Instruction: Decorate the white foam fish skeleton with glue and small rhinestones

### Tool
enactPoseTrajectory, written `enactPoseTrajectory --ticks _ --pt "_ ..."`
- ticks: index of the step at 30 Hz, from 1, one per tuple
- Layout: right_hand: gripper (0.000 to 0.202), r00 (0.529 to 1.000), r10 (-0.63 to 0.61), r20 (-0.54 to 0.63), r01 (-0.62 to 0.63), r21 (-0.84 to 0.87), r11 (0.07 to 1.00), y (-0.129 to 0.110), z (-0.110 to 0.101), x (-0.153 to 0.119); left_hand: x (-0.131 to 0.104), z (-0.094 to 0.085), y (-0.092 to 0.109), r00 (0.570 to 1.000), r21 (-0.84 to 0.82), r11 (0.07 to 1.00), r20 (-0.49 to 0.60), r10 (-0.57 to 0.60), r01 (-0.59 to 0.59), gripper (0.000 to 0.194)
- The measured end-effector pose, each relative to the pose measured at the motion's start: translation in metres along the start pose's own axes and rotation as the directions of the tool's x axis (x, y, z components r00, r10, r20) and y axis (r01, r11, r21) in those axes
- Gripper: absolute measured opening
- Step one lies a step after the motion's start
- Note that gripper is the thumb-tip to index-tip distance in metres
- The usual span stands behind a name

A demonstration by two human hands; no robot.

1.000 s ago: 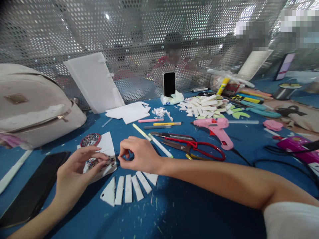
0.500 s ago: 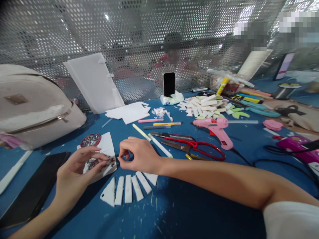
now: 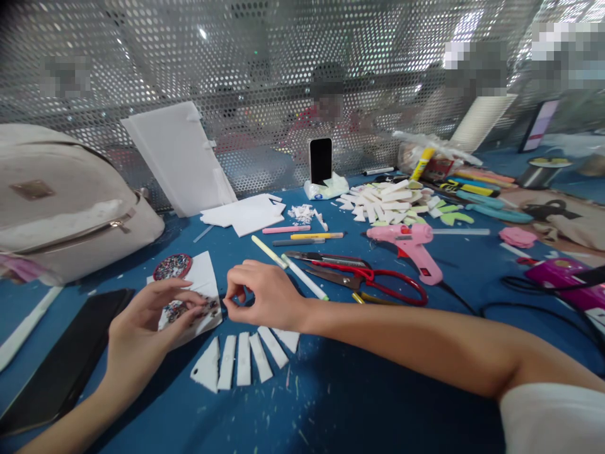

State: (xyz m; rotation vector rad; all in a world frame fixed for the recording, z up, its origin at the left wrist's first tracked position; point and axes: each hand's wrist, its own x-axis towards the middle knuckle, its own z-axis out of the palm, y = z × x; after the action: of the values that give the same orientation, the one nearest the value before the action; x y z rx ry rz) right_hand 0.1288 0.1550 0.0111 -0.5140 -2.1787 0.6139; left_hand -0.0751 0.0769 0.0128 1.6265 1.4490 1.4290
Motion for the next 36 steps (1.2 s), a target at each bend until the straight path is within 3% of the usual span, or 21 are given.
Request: enactPoseTrajectory --ticks 36 --pt "0.017 1.000 -0.027 0.001 0.027 -0.030 0.999 0.0007 0.0007 -0.0003 0.0001 -0.0008 -0.0009 1.000 0.027 0.999 0.005 0.016 -0.016 0.027"
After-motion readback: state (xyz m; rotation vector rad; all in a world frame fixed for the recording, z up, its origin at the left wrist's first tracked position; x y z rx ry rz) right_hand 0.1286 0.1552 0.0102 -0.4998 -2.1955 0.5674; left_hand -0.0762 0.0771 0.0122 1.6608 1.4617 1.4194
